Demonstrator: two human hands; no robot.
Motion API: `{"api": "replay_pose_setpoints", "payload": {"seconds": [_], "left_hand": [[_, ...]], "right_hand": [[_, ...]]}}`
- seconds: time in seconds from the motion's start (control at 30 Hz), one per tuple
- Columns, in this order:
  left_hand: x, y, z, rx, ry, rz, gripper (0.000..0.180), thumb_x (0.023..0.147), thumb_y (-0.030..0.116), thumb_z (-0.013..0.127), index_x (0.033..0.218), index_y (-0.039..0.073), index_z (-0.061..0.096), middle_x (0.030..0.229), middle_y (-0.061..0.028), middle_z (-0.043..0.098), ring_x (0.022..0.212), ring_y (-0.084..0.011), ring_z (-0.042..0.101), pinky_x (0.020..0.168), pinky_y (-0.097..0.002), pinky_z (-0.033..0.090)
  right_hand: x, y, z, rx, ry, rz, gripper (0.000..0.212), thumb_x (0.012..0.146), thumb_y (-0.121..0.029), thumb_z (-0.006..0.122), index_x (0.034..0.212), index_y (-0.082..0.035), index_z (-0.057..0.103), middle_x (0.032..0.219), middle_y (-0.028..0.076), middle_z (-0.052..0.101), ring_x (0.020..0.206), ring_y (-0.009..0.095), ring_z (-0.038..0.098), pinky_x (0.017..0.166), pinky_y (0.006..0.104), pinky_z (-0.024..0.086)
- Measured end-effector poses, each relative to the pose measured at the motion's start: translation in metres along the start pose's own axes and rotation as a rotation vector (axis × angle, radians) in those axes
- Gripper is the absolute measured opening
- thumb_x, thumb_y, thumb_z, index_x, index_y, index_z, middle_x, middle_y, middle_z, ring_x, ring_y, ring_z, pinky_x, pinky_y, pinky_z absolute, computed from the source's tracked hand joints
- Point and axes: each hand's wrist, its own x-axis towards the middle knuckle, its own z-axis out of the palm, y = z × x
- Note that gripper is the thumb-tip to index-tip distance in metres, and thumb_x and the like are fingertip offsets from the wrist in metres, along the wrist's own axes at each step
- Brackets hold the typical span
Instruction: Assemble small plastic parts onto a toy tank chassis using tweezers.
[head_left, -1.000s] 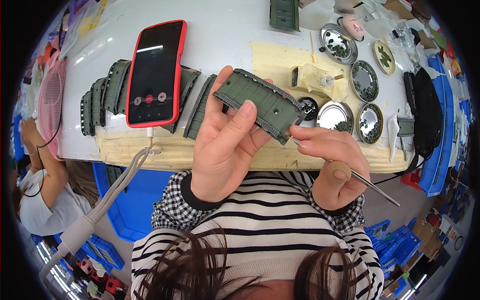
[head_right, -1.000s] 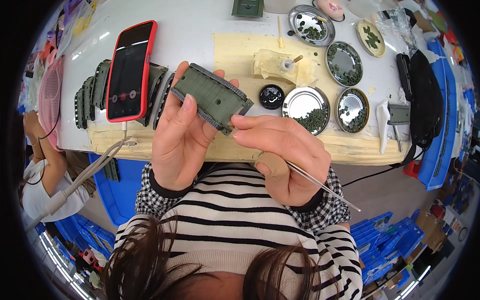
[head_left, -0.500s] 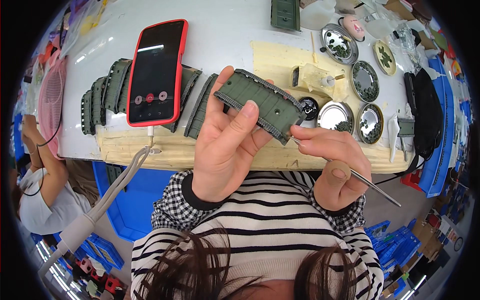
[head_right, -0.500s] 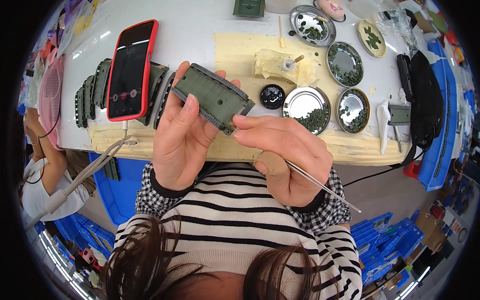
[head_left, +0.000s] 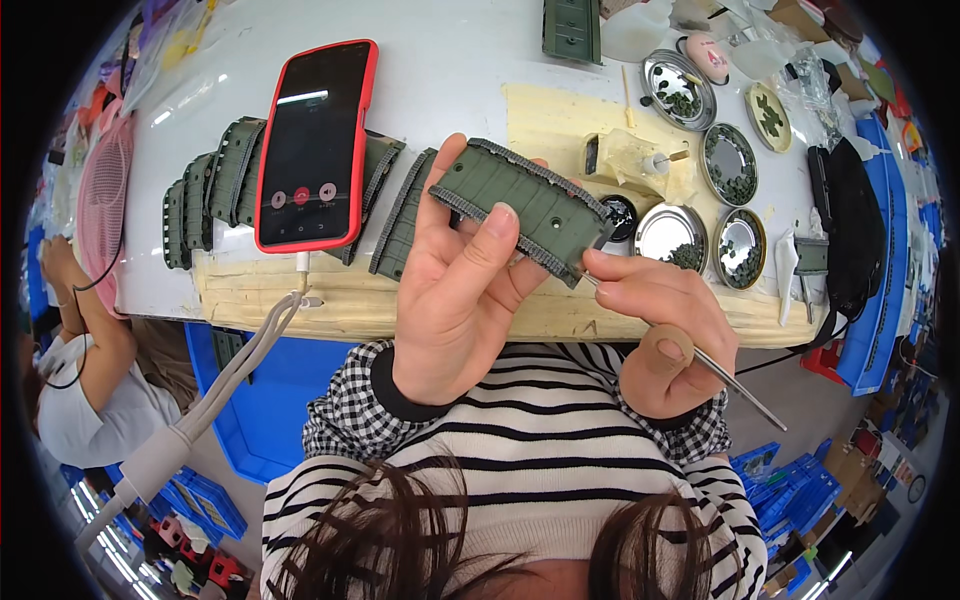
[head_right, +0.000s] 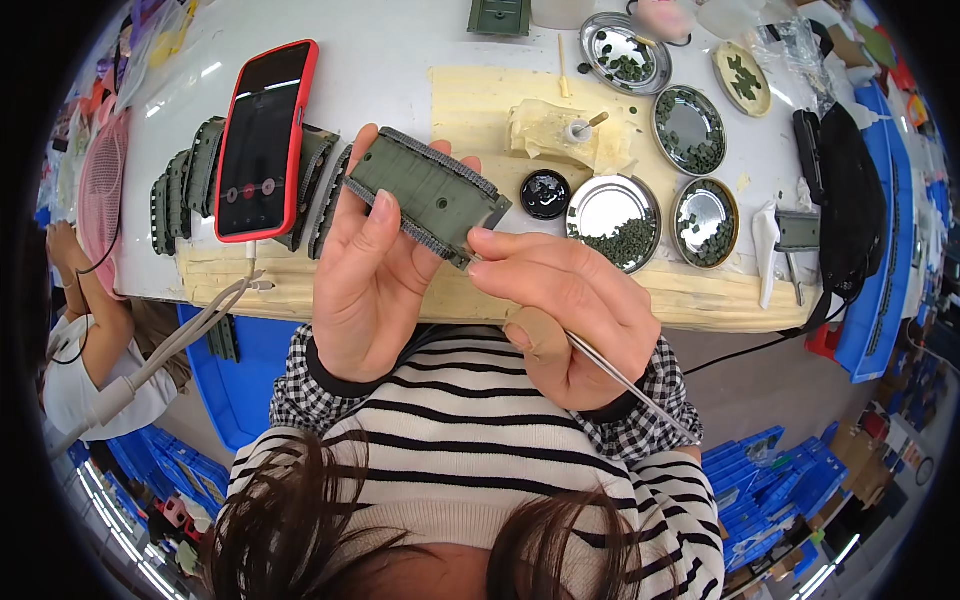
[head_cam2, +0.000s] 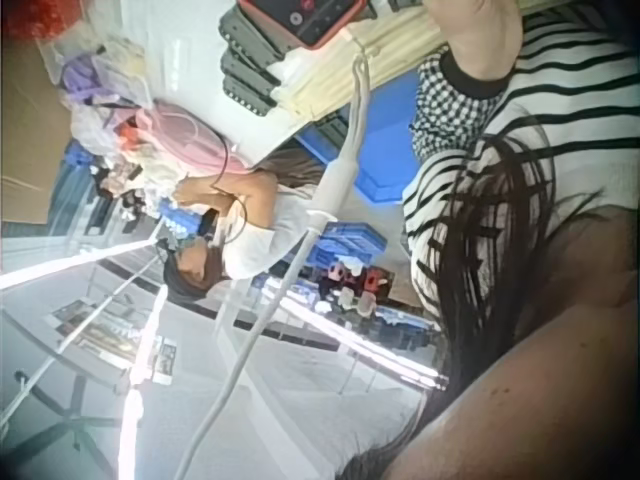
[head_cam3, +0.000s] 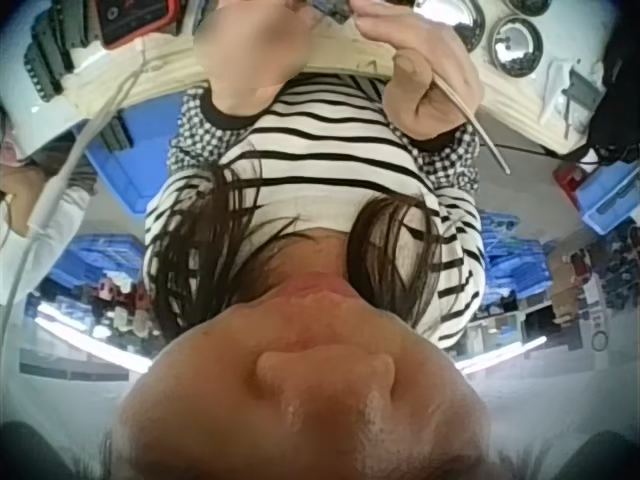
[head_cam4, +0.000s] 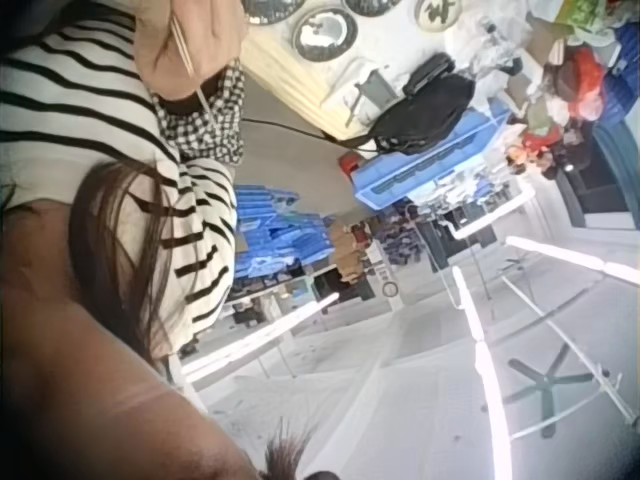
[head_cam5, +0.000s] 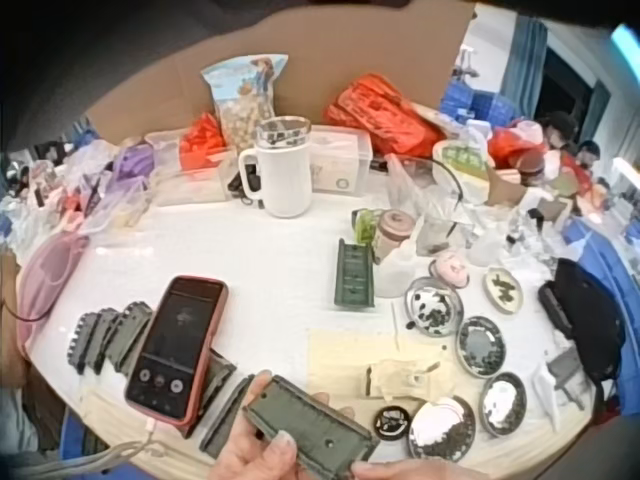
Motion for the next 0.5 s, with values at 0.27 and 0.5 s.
{"api": "replay_pose_setpoints", "payload": {"seconds": [0.27, 0.5], "left_hand": [[0.0000, -0.0015, 0.0003, -0.001, -0.015, 0.016, 0.053, 0.100, 0.017, 0.043, 0.147, 0.015, 0.018, 0.142, -0.0182, 0.038, 0.134, -0.0348, 0.038, 0.105, -0.0432, 0.045], [-0.0003, -0.0018, 0.0020, 0.003, -0.039, 0.020, 0.054, 0.101, 0.018, 0.041, 0.149, 0.016, 0.015, 0.144, -0.0185, 0.034, 0.136, -0.0355, 0.034, 0.106, -0.0440, 0.043]], "right_hand": [[-0.0018, 0.0014, -0.0003, 0.005, -0.012, -0.039, 0.027, 0.083, -0.002, 0.062, 0.109, 0.003, 0.063, 0.112, 0.022, 0.064, 0.094, 0.029, 0.066, 0.081, 0.0339, 0.054], [-0.0047, 0.0043, 0.0021, 0.001, 0.009, -0.083, 0.028, 0.085, -0.008, 0.065, 0.110, 0.004, 0.062, 0.113, 0.023, 0.063, 0.096, 0.030, 0.065, 0.080, 0.0344, 0.054]]}}
